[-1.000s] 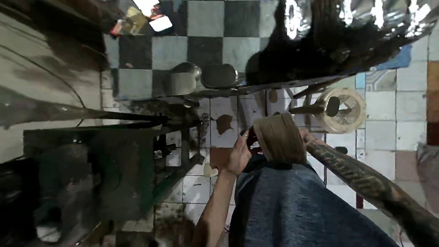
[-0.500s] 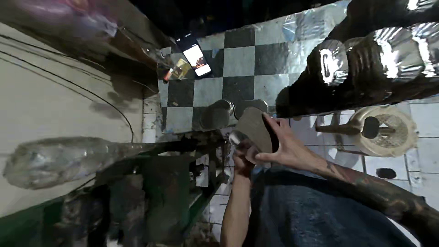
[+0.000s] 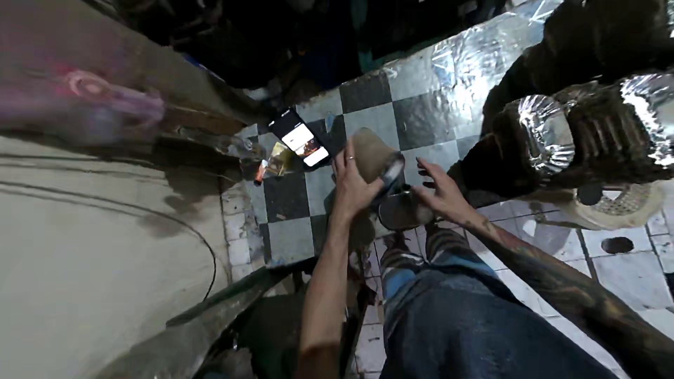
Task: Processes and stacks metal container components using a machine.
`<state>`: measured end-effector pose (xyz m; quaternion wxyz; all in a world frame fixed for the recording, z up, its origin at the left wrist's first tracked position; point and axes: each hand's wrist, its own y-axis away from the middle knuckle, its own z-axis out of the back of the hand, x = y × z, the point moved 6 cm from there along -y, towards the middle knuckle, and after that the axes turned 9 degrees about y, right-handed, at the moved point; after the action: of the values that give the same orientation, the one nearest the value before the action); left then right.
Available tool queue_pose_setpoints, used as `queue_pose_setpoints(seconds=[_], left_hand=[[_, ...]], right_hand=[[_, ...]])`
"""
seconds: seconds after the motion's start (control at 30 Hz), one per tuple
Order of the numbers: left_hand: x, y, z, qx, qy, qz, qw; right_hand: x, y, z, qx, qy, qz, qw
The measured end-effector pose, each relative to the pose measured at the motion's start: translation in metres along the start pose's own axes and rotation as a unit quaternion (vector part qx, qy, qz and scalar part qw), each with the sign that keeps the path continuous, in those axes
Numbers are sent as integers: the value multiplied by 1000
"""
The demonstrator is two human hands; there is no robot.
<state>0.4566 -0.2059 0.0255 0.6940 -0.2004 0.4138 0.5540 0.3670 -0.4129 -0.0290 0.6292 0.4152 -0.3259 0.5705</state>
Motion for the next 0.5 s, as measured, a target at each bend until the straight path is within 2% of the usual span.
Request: queue_pose_setpoints(seconds=[0.07, 0.1, 0.17, 0.3, 0.37, 0.43, 0.5], left_hand=[[-17, -36, -14, 48, -200, -95, 974], [-18, -49, -26, 75, -258, -131, 954], [-12, -64, -46, 139, -293, -159, 932], [-2, -68, -57, 208, -299, -159, 918], [7, -69, -44, 195, -268, -175, 927], [26, -70, -21, 177, -200, -162, 950], [55, -69, -8, 168, -84, -134, 973]], right_hand=[[-4, -26, 1, -38, 72, 32, 996], [-6, -38, 1, -44, 112, 47, 992], [-6, -59, 1, -29, 161, 72, 984], [-16, -92, -5, 19, 189, 133, 973], [-20, -102, -6, 30, 165, 152, 974], [-19, -106, -3, 49, 157, 126, 978], [-18, -105, -3, 53, 155, 114, 980]])
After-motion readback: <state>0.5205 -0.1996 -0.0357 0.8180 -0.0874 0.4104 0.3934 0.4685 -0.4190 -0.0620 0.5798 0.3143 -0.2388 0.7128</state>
